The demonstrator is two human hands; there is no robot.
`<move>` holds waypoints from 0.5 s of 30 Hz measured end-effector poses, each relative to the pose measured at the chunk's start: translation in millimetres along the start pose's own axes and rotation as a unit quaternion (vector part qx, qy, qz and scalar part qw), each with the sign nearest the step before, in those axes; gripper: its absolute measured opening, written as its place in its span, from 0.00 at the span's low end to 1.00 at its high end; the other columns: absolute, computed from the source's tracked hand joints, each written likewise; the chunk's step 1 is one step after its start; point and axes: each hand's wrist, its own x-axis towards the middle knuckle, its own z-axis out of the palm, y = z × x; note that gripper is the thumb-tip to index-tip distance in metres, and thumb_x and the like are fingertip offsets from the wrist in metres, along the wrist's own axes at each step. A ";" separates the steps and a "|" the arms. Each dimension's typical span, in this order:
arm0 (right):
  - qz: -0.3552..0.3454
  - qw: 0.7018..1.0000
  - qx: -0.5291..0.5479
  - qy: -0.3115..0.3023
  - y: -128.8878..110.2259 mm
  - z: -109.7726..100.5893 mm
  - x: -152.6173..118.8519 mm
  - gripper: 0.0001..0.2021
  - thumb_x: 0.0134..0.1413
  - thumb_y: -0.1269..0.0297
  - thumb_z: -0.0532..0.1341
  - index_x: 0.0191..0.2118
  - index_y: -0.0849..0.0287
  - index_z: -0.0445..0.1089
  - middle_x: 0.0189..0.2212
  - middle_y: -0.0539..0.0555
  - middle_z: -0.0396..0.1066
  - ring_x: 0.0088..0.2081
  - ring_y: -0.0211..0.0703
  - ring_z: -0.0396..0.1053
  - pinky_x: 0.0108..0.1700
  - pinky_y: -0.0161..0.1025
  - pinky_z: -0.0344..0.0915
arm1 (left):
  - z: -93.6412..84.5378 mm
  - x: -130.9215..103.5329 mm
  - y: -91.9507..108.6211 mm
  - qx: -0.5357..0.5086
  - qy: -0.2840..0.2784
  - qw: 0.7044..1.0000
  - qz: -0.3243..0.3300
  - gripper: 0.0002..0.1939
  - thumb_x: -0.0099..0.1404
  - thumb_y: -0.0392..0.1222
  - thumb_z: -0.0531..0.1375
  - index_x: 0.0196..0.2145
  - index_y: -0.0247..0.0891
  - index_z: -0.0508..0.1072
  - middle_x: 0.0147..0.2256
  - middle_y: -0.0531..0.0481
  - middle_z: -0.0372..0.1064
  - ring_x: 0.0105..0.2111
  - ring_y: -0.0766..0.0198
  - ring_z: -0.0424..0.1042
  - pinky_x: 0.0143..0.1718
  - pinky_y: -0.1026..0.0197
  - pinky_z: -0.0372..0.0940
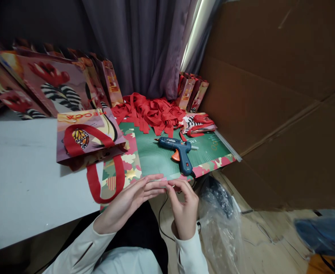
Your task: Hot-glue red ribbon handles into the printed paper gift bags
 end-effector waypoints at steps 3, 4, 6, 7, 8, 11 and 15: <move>-0.022 0.999 -0.019 -0.017 -2.8 -4.3 2.7 0.03 0.57 0.69 0.61 0.34 0.56 0.73 0.32 0.51 0.74 0.36 0.39 0.70 0.40 0.36 0.65 | 0.5 -1.9 2.0 0.019 -0.002 1.000 0.010 0.22 0.71 0.51 0.49 0.53 0.36 0.69 0.50 0.43 0.72 0.53 0.53 0.69 0.60 0.49 0.55; -0.018 0.999 -0.015 -0.030 -4.0 -6.3 3.5 0.03 0.57 0.69 0.61 0.34 0.56 0.73 0.32 0.51 0.73 0.35 0.39 0.70 0.40 0.36 0.65 | 0.8 -2.4 2.7 0.025 -0.003 1.000 0.014 0.21 0.71 0.51 0.49 0.53 0.36 0.69 0.49 0.43 0.73 0.53 0.53 0.69 0.60 0.49 0.54; 0.000 0.999 -0.001 -0.053 -6.0 -9.6 4.3 0.04 0.57 0.67 0.61 0.33 0.56 0.73 0.31 0.51 0.73 0.35 0.39 0.70 0.39 0.35 0.64 | 1.3 -2.9 3.7 0.033 -0.008 0.999 0.017 0.20 0.71 0.50 0.48 0.51 0.36 0.69 0.48 0.44 0.74 0.53 0.53 0.69 0.60 0.50 0.54; 0.009 0.998 0.004 -0.057 -6.5 -10.8 4.2 0.04 0.58 0.67 0.61 0.32 0.56 0.72 0.31 0.51 0.73 0.34 0.39 0.69 0.39 0.35 0.64 | 1.4 -3.0 3.9 0.035 -0.013 0.999 0.017 0.20 0.72 0.49 0.47 0.51 0.36 0.70 0.48 0.44 0.74 0.53 0.53 0.69 0.60 0.50 0.55; 0.018 0.998 0.008 -0.057 -6.7 -11.5 3.7 0.04 0.58 0.66 0.61 0.32 0.57 0.72 0.31 0.51 0.72 0.34 0.39 0.69 0.38 0.35 0.64 | 1.4 -3.0 4.0 0.034 -0.018 0.999 0.016 0.20 0.72 0.49 0.47 0.51 0.36 0.70 0.49 0.44 0.73 0.53 0.53 0.69 0.60 0.50 0.55; 0.043 0.998 0.024 -0.038 -4.8 -11.4 1.0 0.05 0.58 0.65 0.60 0.32 0.57 0.70 0.30 0.50 0.71 0.34 0.39 0.68 0.38 0.36 0.64 | 0.1 -2.8 3.1 0.012 -0.022 1.000 0.017 0.19 0.72 0.49 0.48 0.51 0.36 0.69 0.51 0.43 0.72 0.53 0.52 0.69 0.59 0.50 0.55; 0.067 0.996 0.045 -0.036 -0.9 -9.2 -2.3 0.05 0.58 0.64 0.61 0.33 0.57 0.71 0.31 0.51 0.72 0.35 0.39 0.69 0.39 0.36 0.64 | -3.6 -2.2 2.4 -0.034 -0.009 0.999 0.021 0.19 0.72 0.50 0.47 0.52 0.38 0.69 0.53 0.44 0.69 0.53 0.52 0.68 0.59 0.50 0.54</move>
